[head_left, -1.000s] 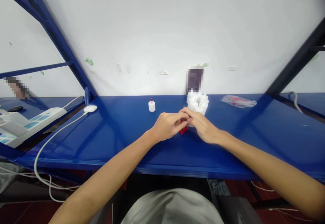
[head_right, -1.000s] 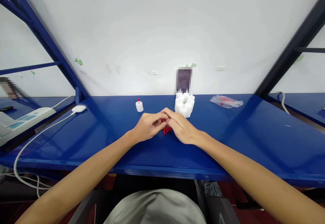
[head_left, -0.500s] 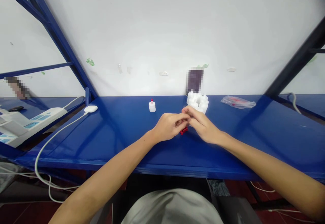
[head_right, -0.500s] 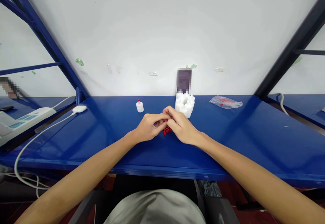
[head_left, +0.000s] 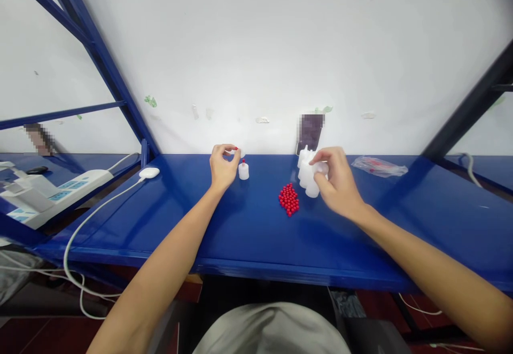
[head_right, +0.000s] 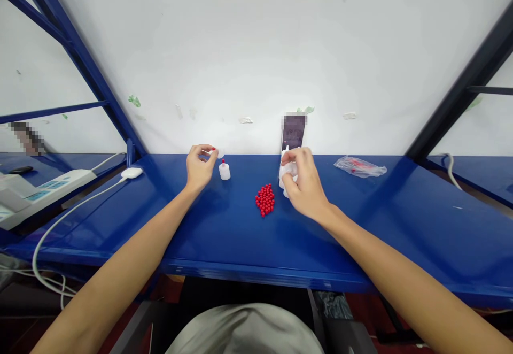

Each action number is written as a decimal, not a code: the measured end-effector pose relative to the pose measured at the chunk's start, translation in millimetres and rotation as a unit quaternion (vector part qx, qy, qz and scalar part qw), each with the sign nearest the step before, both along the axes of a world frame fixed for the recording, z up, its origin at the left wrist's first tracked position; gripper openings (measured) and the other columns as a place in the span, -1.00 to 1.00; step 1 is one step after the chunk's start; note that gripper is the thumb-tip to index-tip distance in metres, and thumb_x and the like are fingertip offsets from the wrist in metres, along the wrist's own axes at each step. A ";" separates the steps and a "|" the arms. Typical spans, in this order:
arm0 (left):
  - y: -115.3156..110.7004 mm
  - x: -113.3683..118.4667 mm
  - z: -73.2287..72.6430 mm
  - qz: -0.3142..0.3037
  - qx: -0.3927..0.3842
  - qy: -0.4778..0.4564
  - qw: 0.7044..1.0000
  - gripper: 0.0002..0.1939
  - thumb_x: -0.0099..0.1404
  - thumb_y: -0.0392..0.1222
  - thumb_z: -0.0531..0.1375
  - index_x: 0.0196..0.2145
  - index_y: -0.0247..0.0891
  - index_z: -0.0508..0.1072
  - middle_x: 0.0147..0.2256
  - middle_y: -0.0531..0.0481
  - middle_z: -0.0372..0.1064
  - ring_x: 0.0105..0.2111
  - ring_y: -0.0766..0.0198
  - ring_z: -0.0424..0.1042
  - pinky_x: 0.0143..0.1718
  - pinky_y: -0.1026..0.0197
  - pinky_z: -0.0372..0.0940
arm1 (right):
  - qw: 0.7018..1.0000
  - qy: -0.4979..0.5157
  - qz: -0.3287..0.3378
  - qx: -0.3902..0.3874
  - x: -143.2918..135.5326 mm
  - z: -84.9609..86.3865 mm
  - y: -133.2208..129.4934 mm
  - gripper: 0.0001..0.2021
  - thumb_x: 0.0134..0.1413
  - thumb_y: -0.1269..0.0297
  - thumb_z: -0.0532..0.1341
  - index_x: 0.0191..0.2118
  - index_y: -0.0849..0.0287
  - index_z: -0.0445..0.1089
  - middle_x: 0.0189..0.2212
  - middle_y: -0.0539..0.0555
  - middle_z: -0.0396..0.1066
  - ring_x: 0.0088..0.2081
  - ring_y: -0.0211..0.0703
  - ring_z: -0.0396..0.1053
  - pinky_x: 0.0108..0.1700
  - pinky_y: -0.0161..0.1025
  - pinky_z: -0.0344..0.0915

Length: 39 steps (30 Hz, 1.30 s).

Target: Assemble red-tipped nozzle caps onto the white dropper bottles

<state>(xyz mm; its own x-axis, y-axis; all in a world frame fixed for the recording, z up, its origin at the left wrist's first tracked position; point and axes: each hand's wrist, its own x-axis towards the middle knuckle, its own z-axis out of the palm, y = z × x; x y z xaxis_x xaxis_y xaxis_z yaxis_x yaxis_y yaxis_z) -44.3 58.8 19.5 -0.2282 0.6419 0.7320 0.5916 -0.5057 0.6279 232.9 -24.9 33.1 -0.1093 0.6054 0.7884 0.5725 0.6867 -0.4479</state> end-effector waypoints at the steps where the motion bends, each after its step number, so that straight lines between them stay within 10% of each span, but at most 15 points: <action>1: 2.7 -2.8 -1.1 -0.008 -0.009 0.002 1.000 -0.84 0.23 -0.12 0.20 -0.29 -0.26 0.46 -0.20 -0.04 0.42 -0.26 0.32 0.41 -0.31 0.30 0.28 | 1.000 0.016 -0.015 0.011 3.1 1.7 3.7 -0.78 0.00 0.48 0.10 -0.19 0.10 0.27 -0.18 0.12 0.25 -0.13 -0.03 0.31 -0.09 -0.04 0.30; 8: 7.8 -1.1 -13.7 -0.038 -0.081 0.100 0.991 -0.84 0.24 -0.14 0.17 -0.27 -0.24 0.48 -0.25 -0.01 0.52 -0.20 0.23 0.48 -0.13 0.20 0.31 | 0.997 0.058 -0.053 0.006 17.0 8.8 16.8 -0.92 0.09 0.31 0.21 -0.26 0.11 0.41 -0.24 0.10 0.42 -0.20 -0.06 0.43 -0.17 -0.10 0.41; 15: 15.0 -5.3 -22.4 -0.020 -0.104 0.109 0.988 -0.78 0.31 -0.09 0.15 -0.19 -0.24 0.49 -0.20 -0.05 0.54 -0.16 0.18 0.49 -0.07 0.16 0.32 | 0.980 -0.125 -0.141 0.068 27.5 0.9 26.5 -0.93 0.09 0.27 0.22 -0.36 0.11 0.42 -0.40 0.05 0.52 -0.28 -0.03 0.42 -0.19 -0.09 0.24; 22: -5.1 5.6 -9.6 -0.008 0.039 0.122 0.992 -0.73 0.36 -0.12 0.10 -0.05 -0.25 0.44 -0.10 -0.13 0.38 -0.12 0.18 0.39 -0.07 0.12 0.30 | 0.976 -0.149 -0.154 0.047 33.3 1.0 29.5 -0.86 0.10 0.23 0.21 -0.41 0.13 0.42 -0.51 -0.04 0.50 -0.52 -0.23 0.36 -0.14 -0.09 0.09; 29: -43.9 46.0 -4.4 -0.269 0.003 0.369 0.889 -0.83 0.25 -0.30 0.09 -0.22 -0.25 0.44 -0.32 0.00 0.38 -0.32 0.28 0.36 -0.21 0.23 0.27 | 0.976 -0.179 -0.124 0.023 29.8 0.1 27.9 -0.92 0.05 0.31 0.20 -0.43 0.14 0.38 -0.52 0.00 0.47 -0.46 -0.15 0.41 -0.25 -0.19 0.22; 39: -44.3 50.0 -14.0 -0.326 -0.106 0.395 0.852 -0.85 0.15 -0.25 0.17 -0.27 -0.24 0.43 -0.36 0.05 0.34 -0.42 0.34 0.29 -0.35 0.28 0.21 | 0.988 -0.146 -0.052 -0.023 18.6 -1.2 21.1 -0.90 0.03 0.34 0.16 -0.48 0.14 0.29 -0.47 0.03 0.37 -0.49 -0.22 0.29 -0.36 -0.25 0.21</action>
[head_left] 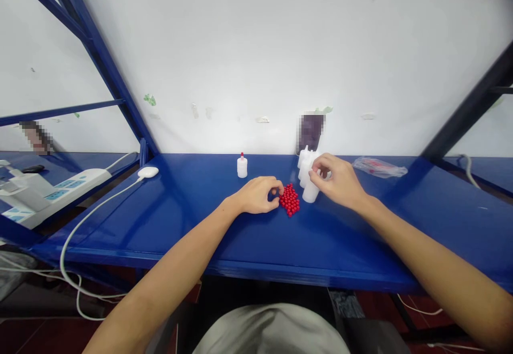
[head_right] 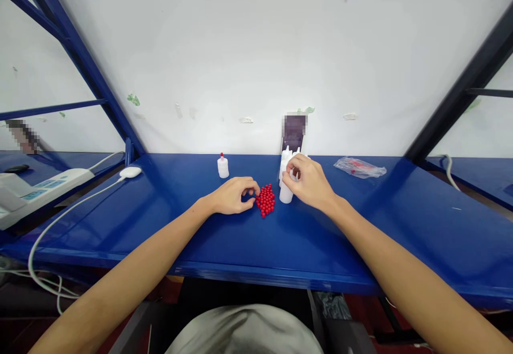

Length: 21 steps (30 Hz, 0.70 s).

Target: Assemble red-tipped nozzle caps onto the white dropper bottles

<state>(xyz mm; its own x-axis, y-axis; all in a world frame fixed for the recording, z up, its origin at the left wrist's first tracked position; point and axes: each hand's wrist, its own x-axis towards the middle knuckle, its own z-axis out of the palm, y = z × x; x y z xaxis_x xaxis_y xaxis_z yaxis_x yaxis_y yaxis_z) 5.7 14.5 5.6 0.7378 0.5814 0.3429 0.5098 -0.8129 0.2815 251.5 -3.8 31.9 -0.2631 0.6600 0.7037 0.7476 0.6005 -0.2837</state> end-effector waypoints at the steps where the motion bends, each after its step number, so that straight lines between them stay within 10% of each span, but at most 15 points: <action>1: 0.2 -0.5 0.1 0.001 -0.003 0.000 1.000 -0.86 0.16 -0.24 0.17 -0.27 -0.24 0.43 -0.36 0.05 0.34 -0.42 0.34 0.29 -0.35 0.28 0.21 | 1.000 0.004 0.004 -0.011 -1.4 -0.7 -1.1 -0.90 0.03 0.35 0.16 -0.48 0.14 0.28 -0.48 0.02 0.36 -0.49 -0.22 0.27 -0.37 -0.25 0.20; 21: 0.8 1.3 0.1 0.031 -0.007 -0.091 0.995 -0.89 0.30 -0.20 0.14 -0.23 -0.25 0.40 -0.43 0.09 0.29 -0.46 0.37 0.27 -0.39 0.30 0.17 | 0.923 0.221 0.165 -0.269 -29.9 -28.6 -15.3 -0.82 0.20 0.18 0.08 -0.35 0.14 0.28 -0.55 -0.04 0.34 -0.48 -0.21 0.30 -0.38 -0.26 0.23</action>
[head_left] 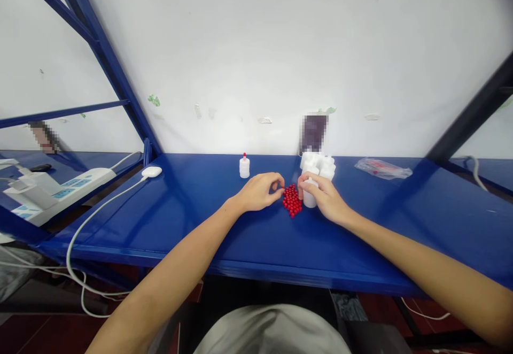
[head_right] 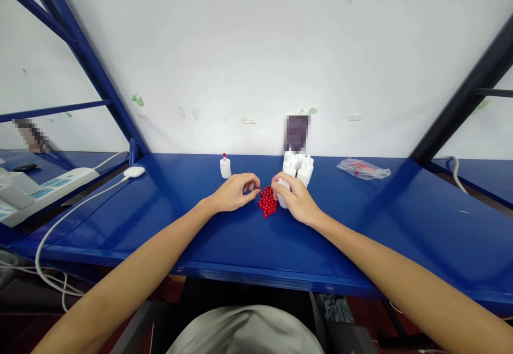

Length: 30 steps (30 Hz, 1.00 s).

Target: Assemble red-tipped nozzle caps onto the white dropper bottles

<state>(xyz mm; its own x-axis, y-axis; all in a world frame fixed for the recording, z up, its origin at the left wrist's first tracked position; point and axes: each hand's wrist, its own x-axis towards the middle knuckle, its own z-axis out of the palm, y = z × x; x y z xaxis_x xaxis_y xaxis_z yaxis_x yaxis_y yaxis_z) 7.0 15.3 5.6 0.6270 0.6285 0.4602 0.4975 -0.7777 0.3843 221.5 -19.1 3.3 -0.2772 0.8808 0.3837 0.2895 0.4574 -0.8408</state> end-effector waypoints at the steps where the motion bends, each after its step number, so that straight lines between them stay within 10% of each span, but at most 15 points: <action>1: -1.0 0.8 1.0 0.009 0.006 -0.022 1.000 -0.88 0.33 -0.19 0.12 -0.21 -0.26 0.39 -0.44 0.10 0.28 -0.47 0.37 0.25 -0.40 0.31 0.17 | 1.000 0.001 -0.022 0.004 -0.6 -0.1 -0.9 -0.83 0.18 0.18 0.09 -0.36 0.14 0.28 -0.58 -0.05 0.31 -0.52 -0.22 0.27 -0.42 -0.27 0.21; 9: -21.6 17.3 5.5 0.006 0.042 -0.146 0.988 -0.83 0.43 -0.11 0.04 -0.12 -0.24 0.31 -0.43 0.09 0.29 -0.50 0.40 0.24 -0.40 0.31 0.20 | 0.989 -0.088 -0.098 0.065 -5.1 2.5 -3.9 -0.82 0.09 0.20 0.12 -0.44 0.16 0.33 -0.59 -0.04 0.30 -0.54 -0.21 0.25 -0.44 -0.27 0.17; 30: -29.5 20.2 4.5 -0.026 0.039 -0.122 0.991 -0.81 0.44 -0.10 0.04 -0.10 -0.23 0.31 -0.42 0.07 0.34 -0.50 0.39 0.28 -0.40 0.31 0.24 | 0.993 -0.084 -0.053 0.060 -6.7 -3.5 -2.8 -0.81 0.18 0.16 0.10 -0.37 0.15 0.30 -0.59 -0.07 0.30 -0.53 -0.22 0.24 -0.43 -0.28 0.16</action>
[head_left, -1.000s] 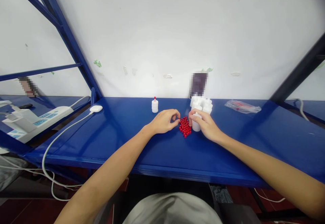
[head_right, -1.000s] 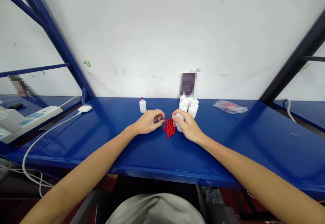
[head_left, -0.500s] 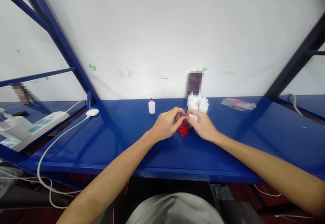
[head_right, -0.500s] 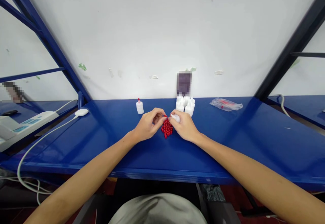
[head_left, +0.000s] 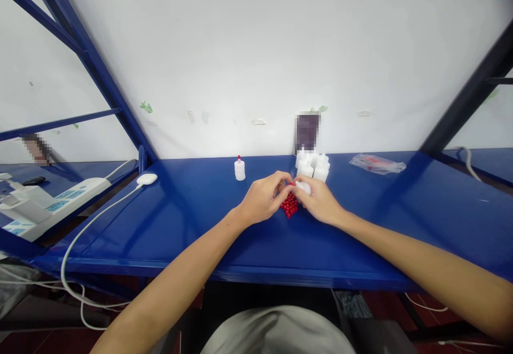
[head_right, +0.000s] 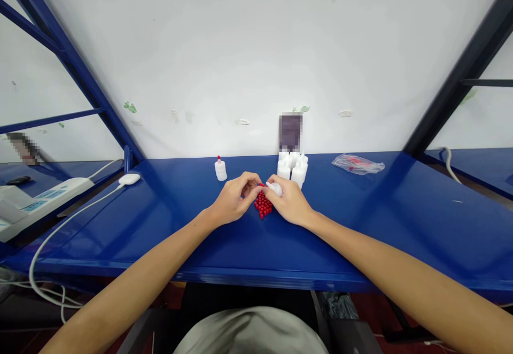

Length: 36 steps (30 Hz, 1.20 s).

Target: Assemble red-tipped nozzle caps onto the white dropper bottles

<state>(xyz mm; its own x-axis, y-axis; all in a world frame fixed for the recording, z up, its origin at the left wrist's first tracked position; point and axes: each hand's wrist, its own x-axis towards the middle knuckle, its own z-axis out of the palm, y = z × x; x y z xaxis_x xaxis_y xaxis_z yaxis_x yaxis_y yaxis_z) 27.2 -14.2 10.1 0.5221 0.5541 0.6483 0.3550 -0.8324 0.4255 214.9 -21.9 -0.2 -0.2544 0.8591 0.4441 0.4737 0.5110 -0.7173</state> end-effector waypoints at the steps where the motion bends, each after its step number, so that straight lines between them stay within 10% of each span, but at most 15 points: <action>1: -0.8 0.5 0.1 -0.005 0.001 0.003 1.000 -0.81 0.44 -0.11 0.04 -0.10 -0.23 0.31 -0.42 0.07 0.34 -0.50 0.39 0.29 -0.39 0.31 0.24 | 1.000 -0.020 0.006 0.009 -0.4 1.1 -1.2 -0.82 0.17 0.19 0.10 -0.36 0.15 0.32 -0.56 -0.06 0.33 -0.51 -0.22 0.25 -0.42 -0.28 0.16; 13: -3.2 1.1 1.1 -0.020 -0.015 0.009 1.000 -0.82 0.45 -0.11 0.02 -0.10 -0.22 0.29 -0.39 0.04 0.37 -0.48 0.36 0.32 -0.39 0.30 0.25 | 0.990 -0.083 -0.001 0.110 -0.4 12.4 -5.1 -0.79 0.10 0.22 0.10 -0.52 0.14 0.23 -0.54 0.01 0.33 -0.48 -0.19 0.26 -0.40 -0.26 0.14; 36: -8.9 5.5 1.7 -0.066 -0.038 0.052 0.996 -0.82 0.42 -0.22 0.01 -0.13 -0.24 0.38 -0.37 0.03 0.40 -0.46 0.37 0.30 -0.36 0.31 0.22 | 0.995 -0.073 0.067 0.013 4.3 12.3 -5.6 -0.47 0.25 -0.13 0.00 -0.45 0.20 0.45 -0.61 0.00 0.32 -0.52 -0.18 0.26 -0.42 -0.26 0.13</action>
<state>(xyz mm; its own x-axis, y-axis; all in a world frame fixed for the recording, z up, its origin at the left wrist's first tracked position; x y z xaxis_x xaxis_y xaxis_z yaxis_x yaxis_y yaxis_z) 32.7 -23.0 11.8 0.6552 0.5214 0.5466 0.2896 -0.8417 0.4557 219.2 -27.6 12.1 -0.4290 0.8016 0.4164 0.4980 0.5945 -0.6313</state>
